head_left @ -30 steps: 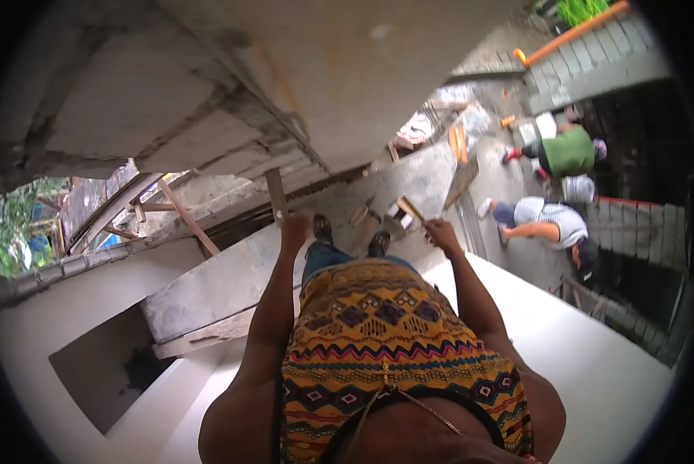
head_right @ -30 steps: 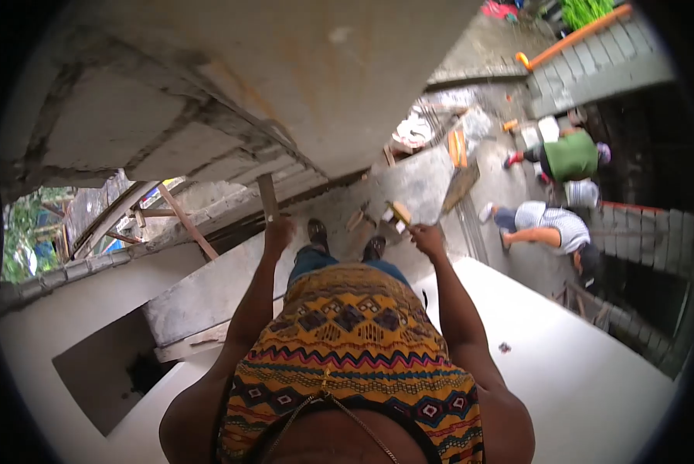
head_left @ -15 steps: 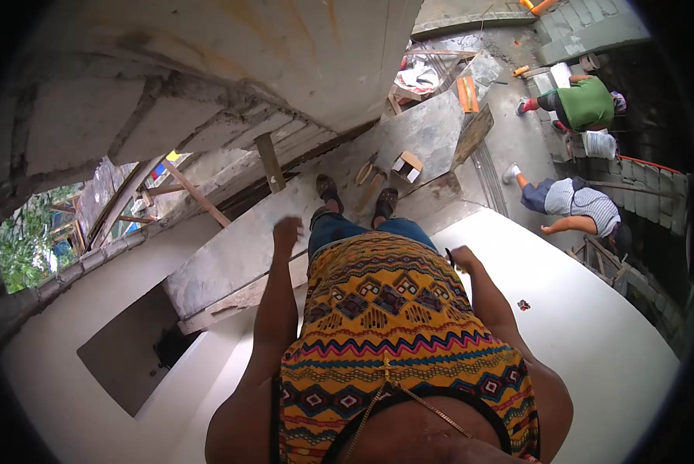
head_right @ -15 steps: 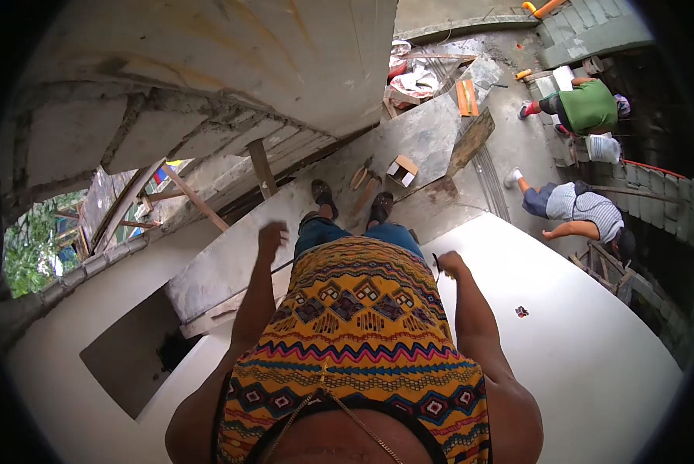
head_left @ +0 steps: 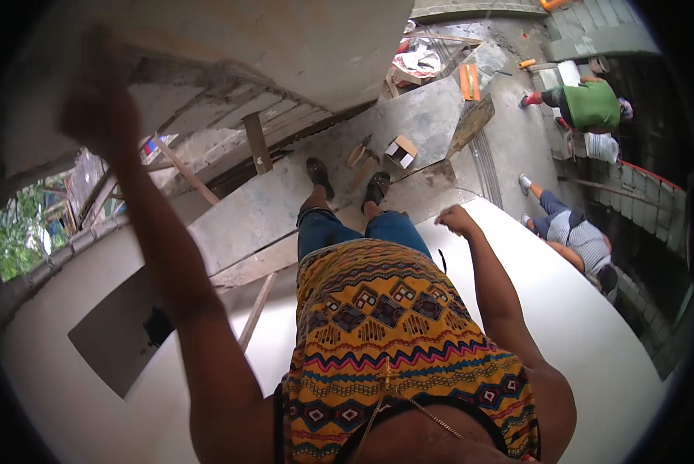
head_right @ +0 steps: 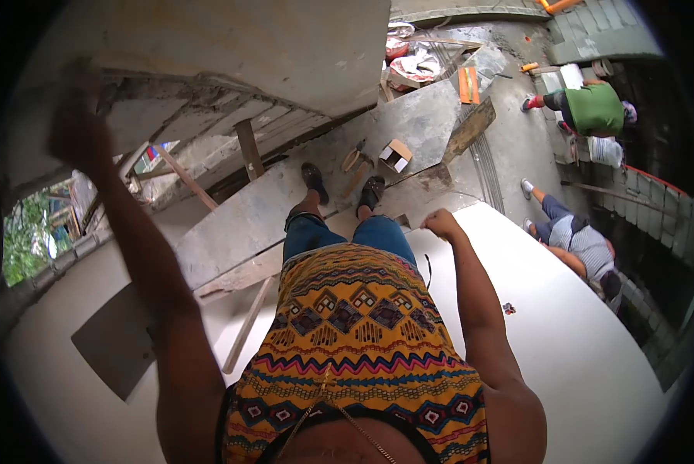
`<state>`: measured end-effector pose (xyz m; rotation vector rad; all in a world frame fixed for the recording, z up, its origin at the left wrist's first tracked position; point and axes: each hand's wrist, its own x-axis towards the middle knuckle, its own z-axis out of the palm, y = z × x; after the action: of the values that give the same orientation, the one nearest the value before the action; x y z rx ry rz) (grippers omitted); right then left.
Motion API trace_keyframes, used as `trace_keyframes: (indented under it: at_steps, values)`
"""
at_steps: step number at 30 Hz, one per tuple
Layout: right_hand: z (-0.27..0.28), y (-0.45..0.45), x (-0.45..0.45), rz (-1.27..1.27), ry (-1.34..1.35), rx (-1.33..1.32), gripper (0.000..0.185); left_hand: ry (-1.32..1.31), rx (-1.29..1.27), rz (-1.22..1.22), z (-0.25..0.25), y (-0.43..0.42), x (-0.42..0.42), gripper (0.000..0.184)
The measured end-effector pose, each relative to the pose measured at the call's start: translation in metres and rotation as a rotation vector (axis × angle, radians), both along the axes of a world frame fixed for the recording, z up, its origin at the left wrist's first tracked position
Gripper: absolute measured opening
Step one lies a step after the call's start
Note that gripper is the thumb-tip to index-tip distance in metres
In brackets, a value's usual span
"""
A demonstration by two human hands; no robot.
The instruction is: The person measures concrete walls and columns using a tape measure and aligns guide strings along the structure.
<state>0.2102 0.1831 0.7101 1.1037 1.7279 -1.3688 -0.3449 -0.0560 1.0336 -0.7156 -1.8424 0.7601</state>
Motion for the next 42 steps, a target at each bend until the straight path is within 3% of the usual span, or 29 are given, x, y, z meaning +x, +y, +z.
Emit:
trace_keyframes:
  at_steps: [1, 4, 5, 11, 14, 16, 20, 22, 23, 24, 26, 28, 29, 30, 31, 32, 33, 34, 35, 36, 38, 41, 42]
  values:
    - [-0.024, 0.001, 0.022, 0.035, -0.103, -0.014, 0.012, 0.116, 0.062, 0.051, 0.027, -0.005, -0.032, 0.022]
    - [-0.048, 0.003, 0.069, 0.062, -0.339, -0.043, 0.023, -0.423, 0.404, -0.861, 0.151, 0.092, -0.016, 0.042]
    - [-0.039, 0.002, 0.072, 0.068, -0.369, -0.070, 0.015, -0.459, 0.431, -0.995, 0.160, 0.108, -0.014, 0.041]
    - [-0.026, 0.000, 0.059, 0.072, -0.428, -0.046, 0.022, -0.452, 0.406, -1.074, 0.161, 0.135, -0.041, 0.036]
    - [-0.041, 0.006, 0.027, 0.122, -0.311, 0.053, 0.025, -0.426, 0.395, -1.067, 0.155, 0.131, -0.052, 0.034]
    - [-0.016, 0.010, -0.030, 0.075, -0.305, 0.115, 0.024, -0.394, 0.379, -1.051, 0.150, 0.126, -0.059, 0.033]
    - [-0.044, 0.018, -0.083, -0.015, -0.029, 0.306, 0.023, -0.236, 0.328, -1.028, 0.151, 0.117, -0.067, 0.030]
    - [-0.032, 0.032, -0.116, -0.086, 0.145, 0.410, 0.018, -0.119, 0.323, -0.999, 0.142, 0.108, -0.071, 0.029]
    - [-0.081, 0.053, -0.108, 0.479, 0.484, 0.781, 0.016, -0.074, 0.328, -0.979, 0.138, 0.107, -0.075, 0.028]
    - [-0.080, 0.075, -0.130, 0.014, 0.542, 0.569, 0.017, -0.043, 0.368, -0.992, 0.137, 0.102, -0.064, 0.028]
    - [0.093, 0.089, -0.205, -0.581, 0.504, 0.323, 0.018, -0.163, 0.399, -1.232, 0.144, 0.115, -0.038, 0.031]
    - [0.165, 0.136, -0.246, -0.681, 0.934, 0.514, 0.018, -0.208, 0.462, -1.251, 0.159, 0.124, -0.024, 0.021]
    - [0.201, 0.161, -0.258, -0.653, 1.110, 0.672, 0.025, -0.203, 0.486, -1.272, 0.167, 0.127, -0.018, 0.017]
    - [0.279, 0.162, -0.264, -0.634, 1.122, 0.811, 0.024, -0.160, 0.487, -1.291, 0.172, 0.128, -0.015, 0.017]
    - [0.337, 0.167, -0.264, -0.557, 1.106, 0.927, 0.024, -0.315, 0.554, -1.266, 0.173, 0.129, -0.015, 0.015]
    - [0.378, 0.177, -0.274, -0.519, 1.349, 1.153, 0.025, -0.476, 0.615, -1.232, 0.179, 0.128, -0.012, 0.015]
    - [0.423, 0.180, -0.275, -0.477, 1.326, 1.185, 0.024, -0.454, 0.610, -1.239, 0.193, 0.129, -0.005, 0.015]
    - [0.468, 0.172, -0.282, -0.474, 1.654, 1.092, 0.021, -0.504, 0.640, -1.320, 0.213, 0.133, 0.007, 0.014]
    - [0.506, 0.174, -0.282, -0.424, 1.597, 1.259, 0.021, -0.560, 0.669, -1.398, 0.234, 0.136, 0.023, 0.014]
    - [0.537, 0.180, -0.284, -0.370, 1.525, 1.419, 0.022, -0.529, 0.691, -1.412, 0.253, 0.144, 0.035, 0.013]
    - [0.581, 0.174, -0.305, -0.352, 1.842, 1.246, 0.023, -0.511, 0.738, -1.434, 0.293, 0.167, 0.063, 0.013]
    - [0.602, 0.163, -0.328, -0.427, 1.606, 0.955, 0.017, -0.424, 0.790, -1.422, 0.321, 0.208, 0.072, 0.013]
    - [0.599, 0.160, -0.340, -0.380, 1.725, 1.113, 0.021, -0.320, 0.821, -1.410, 0.333, 0.217, 0.073, 0.013]
